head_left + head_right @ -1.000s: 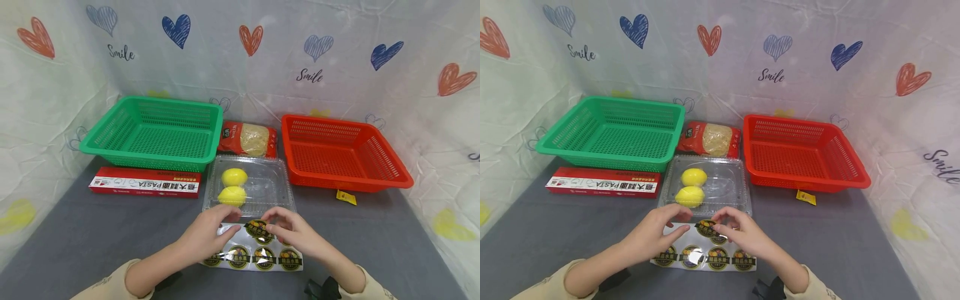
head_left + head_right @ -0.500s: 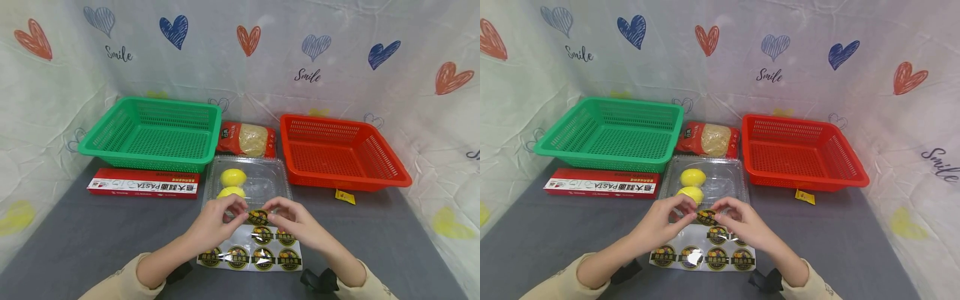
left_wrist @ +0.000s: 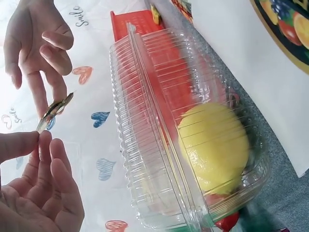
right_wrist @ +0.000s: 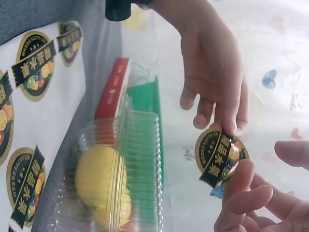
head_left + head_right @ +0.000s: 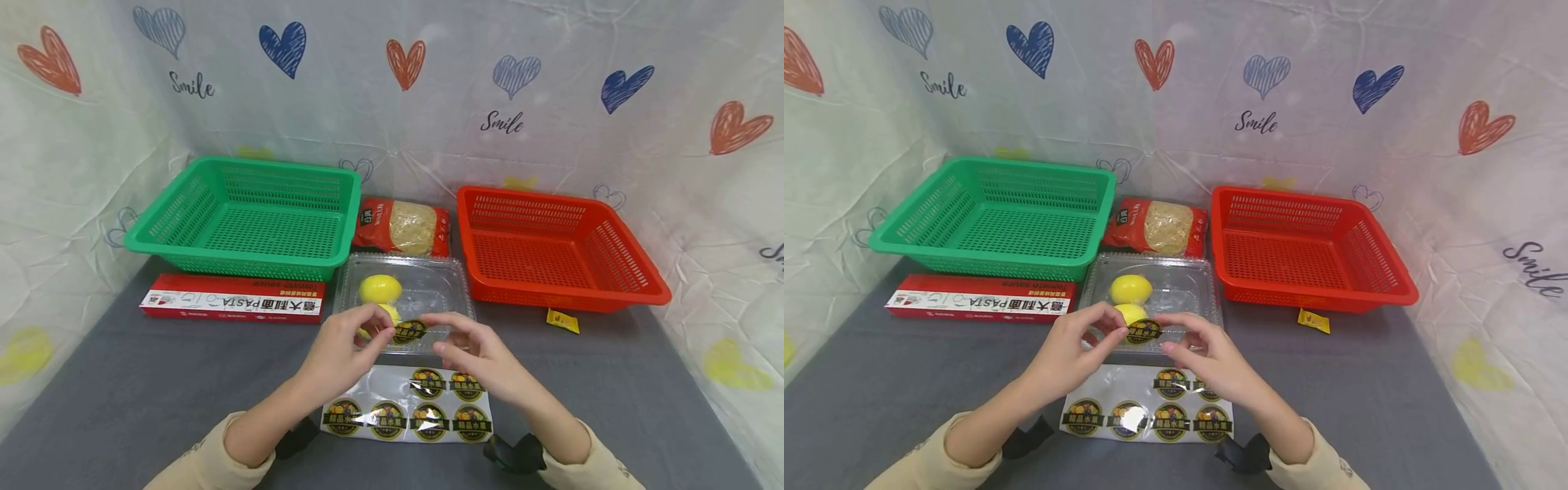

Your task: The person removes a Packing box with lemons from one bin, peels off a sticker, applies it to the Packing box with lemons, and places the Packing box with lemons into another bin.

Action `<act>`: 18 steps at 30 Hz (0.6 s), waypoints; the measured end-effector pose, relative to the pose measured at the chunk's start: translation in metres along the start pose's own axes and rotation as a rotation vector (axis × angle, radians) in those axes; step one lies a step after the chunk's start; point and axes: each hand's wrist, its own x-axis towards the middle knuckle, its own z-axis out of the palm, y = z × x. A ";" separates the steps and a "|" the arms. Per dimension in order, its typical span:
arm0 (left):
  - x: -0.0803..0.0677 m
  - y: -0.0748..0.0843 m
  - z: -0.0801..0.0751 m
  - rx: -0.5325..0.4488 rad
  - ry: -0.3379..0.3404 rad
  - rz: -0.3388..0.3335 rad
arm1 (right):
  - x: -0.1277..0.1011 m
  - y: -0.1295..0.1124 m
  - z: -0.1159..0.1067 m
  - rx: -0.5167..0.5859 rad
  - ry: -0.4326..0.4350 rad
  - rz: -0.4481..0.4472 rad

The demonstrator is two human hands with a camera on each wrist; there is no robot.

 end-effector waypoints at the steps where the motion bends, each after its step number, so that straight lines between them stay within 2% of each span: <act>1: 0.001 0.000 0.000 0.002 0.011 -0.002 | 0.001 0.000 0.000 0.004 0.002 -0.011; 7: 0.003 -0.003 -0.002 -0.050 0.064 -0.044 | 0.006 0.001 0.001 0.010 0.071 -0.037; 18: 0.016 -0.006 -0.001 -0.165 0.086 -0.128 | 0.024 0.004 -0.001 0.089 0.183 0.063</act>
